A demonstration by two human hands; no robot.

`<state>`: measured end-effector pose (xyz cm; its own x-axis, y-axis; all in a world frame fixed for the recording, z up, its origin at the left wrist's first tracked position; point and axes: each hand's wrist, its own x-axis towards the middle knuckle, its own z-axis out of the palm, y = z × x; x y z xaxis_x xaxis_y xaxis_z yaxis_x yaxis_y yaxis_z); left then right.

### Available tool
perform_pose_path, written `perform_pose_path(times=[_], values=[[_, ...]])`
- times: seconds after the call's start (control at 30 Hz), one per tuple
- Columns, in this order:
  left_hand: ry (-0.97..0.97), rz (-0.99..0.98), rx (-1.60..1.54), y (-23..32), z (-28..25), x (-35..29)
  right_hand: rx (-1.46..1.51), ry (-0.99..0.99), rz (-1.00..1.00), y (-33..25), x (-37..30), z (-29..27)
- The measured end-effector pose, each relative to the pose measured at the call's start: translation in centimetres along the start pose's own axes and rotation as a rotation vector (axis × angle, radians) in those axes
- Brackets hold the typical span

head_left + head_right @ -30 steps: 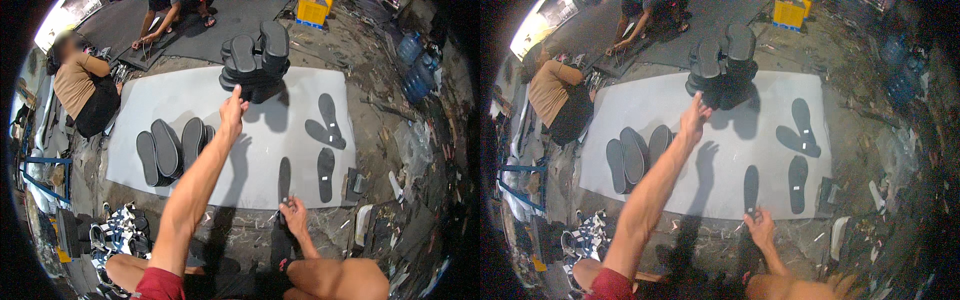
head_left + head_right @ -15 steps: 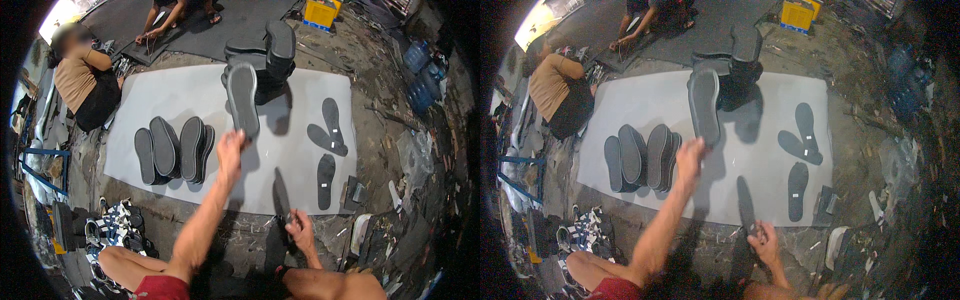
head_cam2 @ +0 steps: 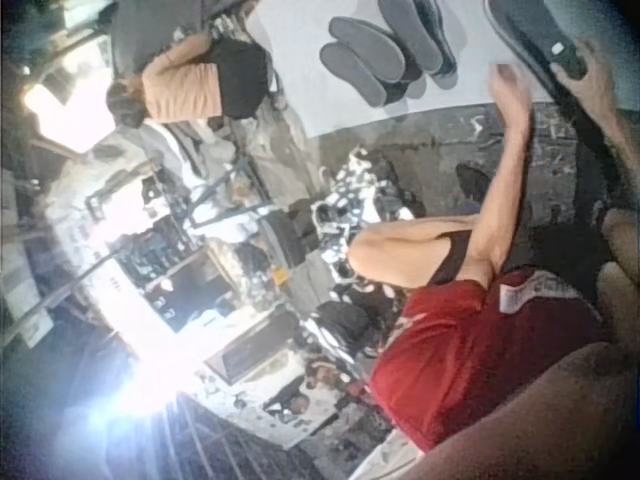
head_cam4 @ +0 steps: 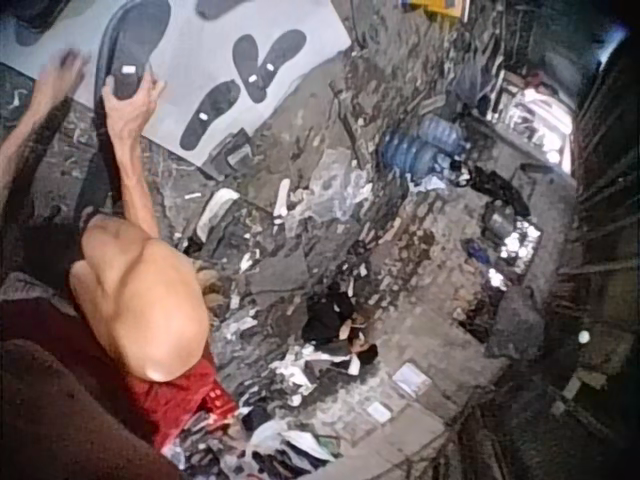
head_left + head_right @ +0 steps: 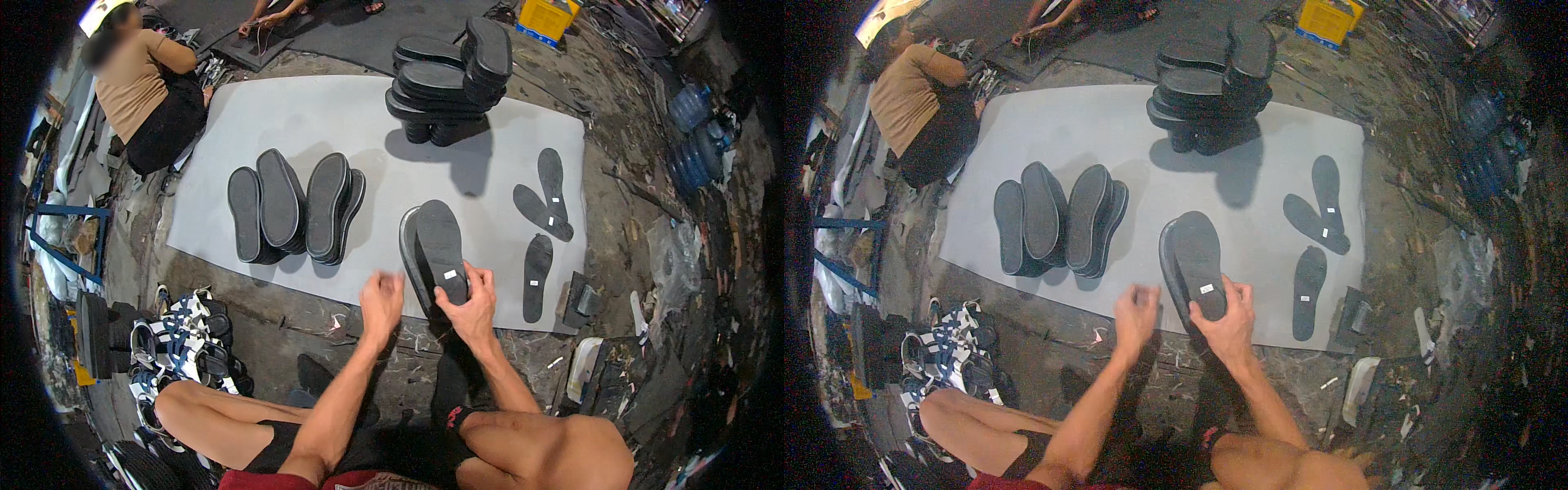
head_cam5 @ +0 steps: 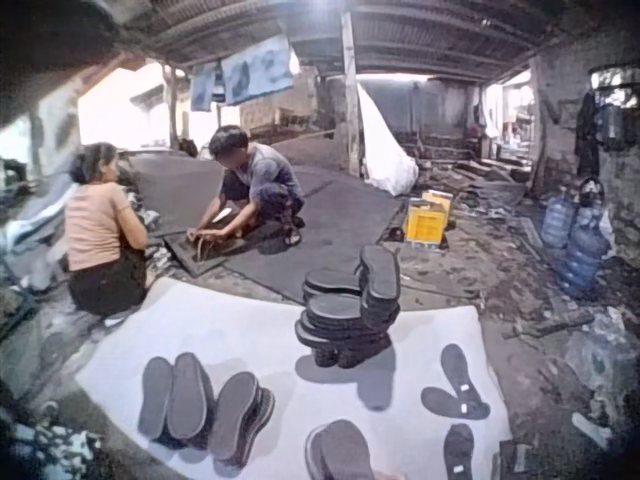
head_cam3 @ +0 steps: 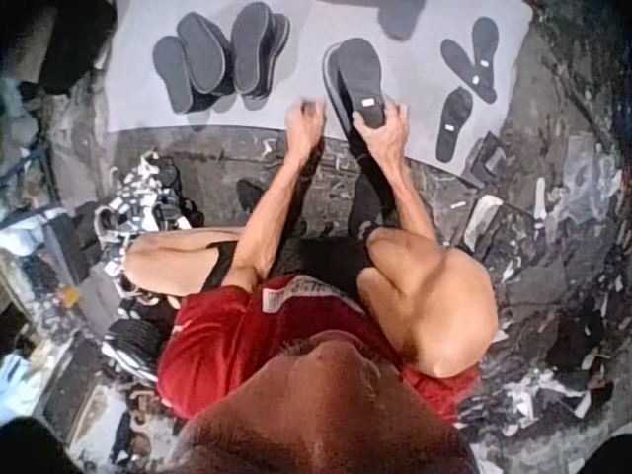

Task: The person sits on the floor and repeatedly picks up black shoe insoles, peels off a white backing strip, and stacks them into a pile. The person handles the insoles one at a time and places them on a white sheet on the floor.

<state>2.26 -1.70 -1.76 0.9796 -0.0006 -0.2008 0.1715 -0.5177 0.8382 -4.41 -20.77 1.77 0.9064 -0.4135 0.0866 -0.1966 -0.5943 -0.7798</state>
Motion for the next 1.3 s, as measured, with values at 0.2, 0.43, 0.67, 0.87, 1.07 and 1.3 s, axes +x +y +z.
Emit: perform_pose_path(times=[0.2,0.43,0.67,0.87,1.07,1.3], values=[[-0.104,0.565,0.154,3.0,0.9,11.9,-0.194,-0.090,-0.057,0.2,-1.0,4.6],[-0.243,0.535,0.185,0.4,3.1,14.2,-0.210,-0.074,-0.087,1.4,-1.3,5.0],[-0.272,0.524,0.197,1.2,3.2,15.5,-0.233,-0.075,-0.081,1.8,-0.8,4.9],[-0.286,0.509,0.162,1.3,2.9,16.3,-0.253,-0.085,-0.068,1.6,-0.6,4.9],[-0.293,0.509,0.170,1.4,3.0,17.1,-0.274,-0.086,-0.098,1.5,-0.5,5.1],[-0.281,0.512,0.166,1.8,3.0,16.9,-0.142,-0.099,-0.099,1.0,-0.8,3.4]])
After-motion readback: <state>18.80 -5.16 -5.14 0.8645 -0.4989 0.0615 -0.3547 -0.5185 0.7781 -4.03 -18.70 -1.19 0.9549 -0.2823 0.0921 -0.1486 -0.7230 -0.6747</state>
